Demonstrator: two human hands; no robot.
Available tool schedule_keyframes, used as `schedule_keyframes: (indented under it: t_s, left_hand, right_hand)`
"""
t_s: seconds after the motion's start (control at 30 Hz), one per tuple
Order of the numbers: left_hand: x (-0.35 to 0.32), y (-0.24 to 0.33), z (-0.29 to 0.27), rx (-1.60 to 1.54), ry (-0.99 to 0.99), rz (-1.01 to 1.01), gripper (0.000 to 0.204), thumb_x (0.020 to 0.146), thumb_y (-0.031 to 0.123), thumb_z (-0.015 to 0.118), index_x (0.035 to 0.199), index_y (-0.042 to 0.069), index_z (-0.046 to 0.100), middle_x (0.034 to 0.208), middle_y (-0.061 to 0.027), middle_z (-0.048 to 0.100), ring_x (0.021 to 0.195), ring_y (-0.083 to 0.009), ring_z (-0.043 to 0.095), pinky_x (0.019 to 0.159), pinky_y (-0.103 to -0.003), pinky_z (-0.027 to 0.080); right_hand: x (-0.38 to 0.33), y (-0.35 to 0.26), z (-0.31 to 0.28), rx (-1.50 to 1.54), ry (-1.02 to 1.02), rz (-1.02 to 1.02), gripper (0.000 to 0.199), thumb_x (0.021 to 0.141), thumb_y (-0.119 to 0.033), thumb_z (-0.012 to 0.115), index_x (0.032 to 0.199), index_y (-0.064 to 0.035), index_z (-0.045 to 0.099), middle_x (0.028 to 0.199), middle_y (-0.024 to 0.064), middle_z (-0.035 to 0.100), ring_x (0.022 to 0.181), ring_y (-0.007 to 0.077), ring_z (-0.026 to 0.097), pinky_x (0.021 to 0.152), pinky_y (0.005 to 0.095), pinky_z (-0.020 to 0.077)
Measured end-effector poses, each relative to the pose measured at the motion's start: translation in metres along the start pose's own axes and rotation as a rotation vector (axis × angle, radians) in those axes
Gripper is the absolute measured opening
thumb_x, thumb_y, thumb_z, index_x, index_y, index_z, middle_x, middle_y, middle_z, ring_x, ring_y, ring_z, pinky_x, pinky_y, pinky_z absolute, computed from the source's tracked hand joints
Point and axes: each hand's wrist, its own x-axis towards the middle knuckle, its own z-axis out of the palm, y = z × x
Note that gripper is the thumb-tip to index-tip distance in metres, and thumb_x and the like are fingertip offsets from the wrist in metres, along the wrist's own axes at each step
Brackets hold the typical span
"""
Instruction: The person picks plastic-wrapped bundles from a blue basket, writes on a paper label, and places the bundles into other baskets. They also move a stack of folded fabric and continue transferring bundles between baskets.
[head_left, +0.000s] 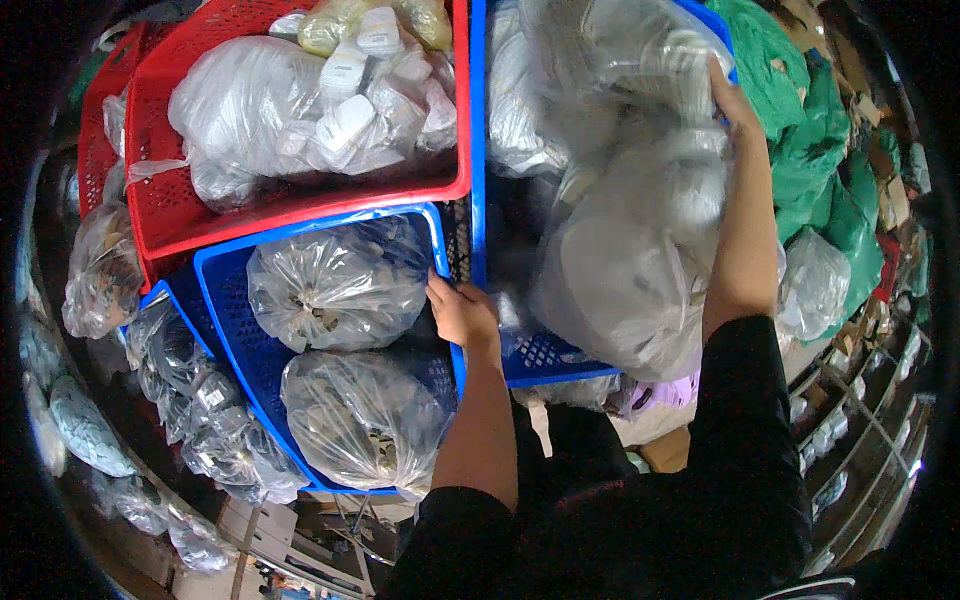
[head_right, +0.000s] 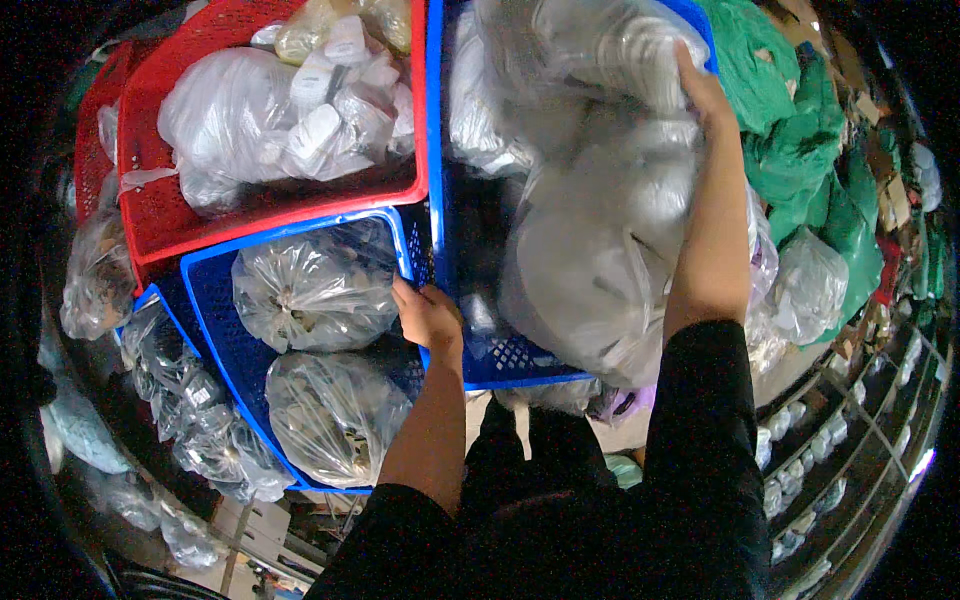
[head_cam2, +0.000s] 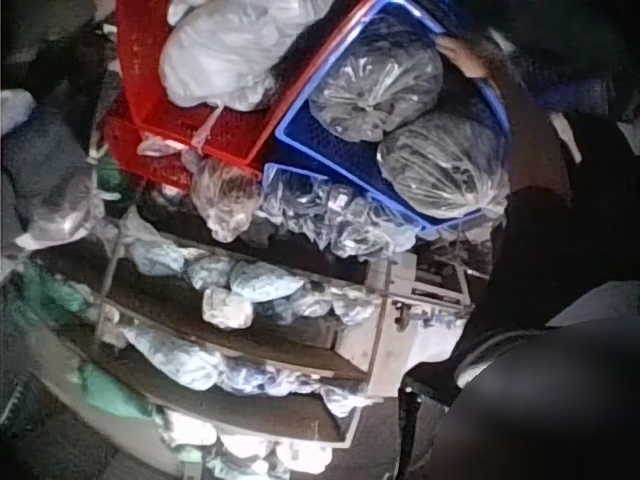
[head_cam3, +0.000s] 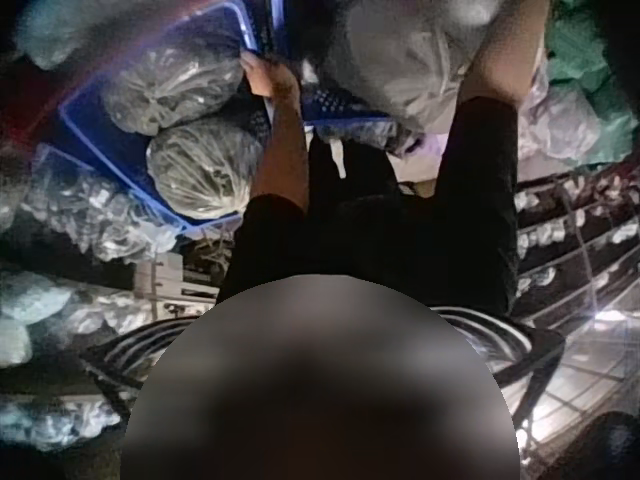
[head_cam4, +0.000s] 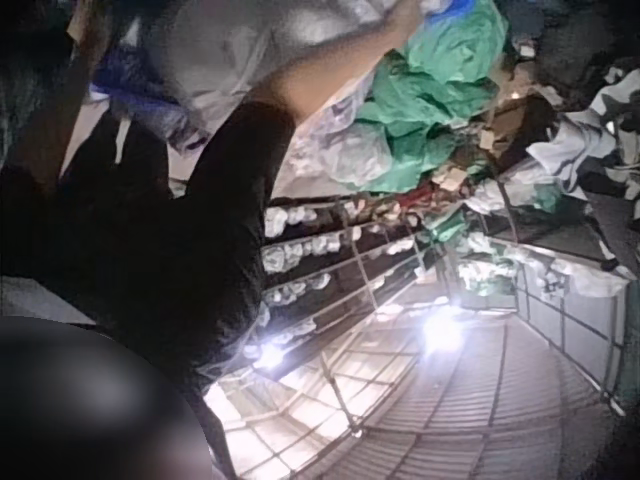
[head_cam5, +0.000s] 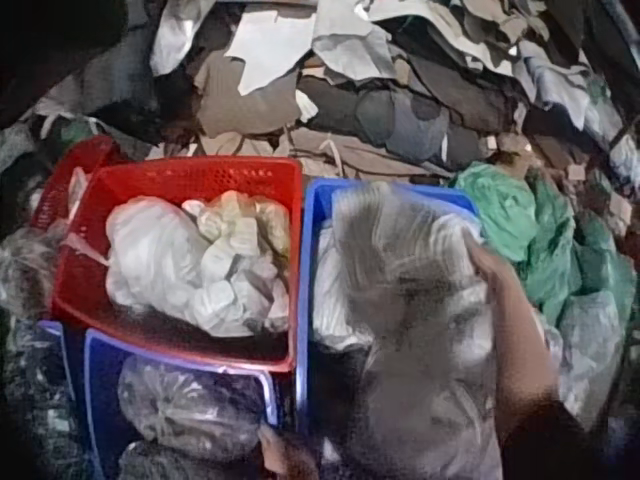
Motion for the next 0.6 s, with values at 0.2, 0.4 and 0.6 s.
schedule_keyframes:
  t_s: [0.2,0.4,0.6]
  left_hand:
    - [0.000,-0.003,0.006,0.074,-0.043,-0.053,0.050,0.089,0.018,0.049,0.136,0.002,0.046,0.122,-0.0231,0.060,0.101,-0.0465,0.062,0.078,-0.056,0.051]
    - [-0.002,-0.003,0.007,0.085,-0.023,-0.040,0.045,0.090,0.023,0.045,0.131,0.003,0.046,0.125,-0.0224,0.060,0.100,-0.0483,0.063,0.079,-0.058,0.049]
    - [-0.001,-0.006,0.014,0.122,-0.002,-0.054,0.045,0.092,0.029,0.042,0.127,0.001,0.047,0.127,-0.0236,0.060,0.096,-0.0496,0.063,0.077,-0.059,0.049]
  right_hand:
    - [0.027,0.010,0.005,-0.483,0.150,-0.463,0.050,0.098,-0.037,0.050,0.128,0.0008,0.062,0.120,0.0187,0.066,0.114,0.0303,0.060,0.100,0.0409,0.0457]
    - [-0.068,-0.089,0.081,-0.277,0.607,-0.819,0.029,0.092,-0.028,0.058,0.089,-0.0014,0.069,0.085,0.0188,0.070,0.077,0.0368,0.066,0.073,0.0481,0.0515]
    - [-0.253,-0.183,0.272,-0.399,-0.230,-0.941,0.039,0.096,-0.036,0.055,0.105,-0.0052,0.076,0.115,0.0216,0.070,0.124,0.0335,0.058,0.101,0.0490,0.0459]
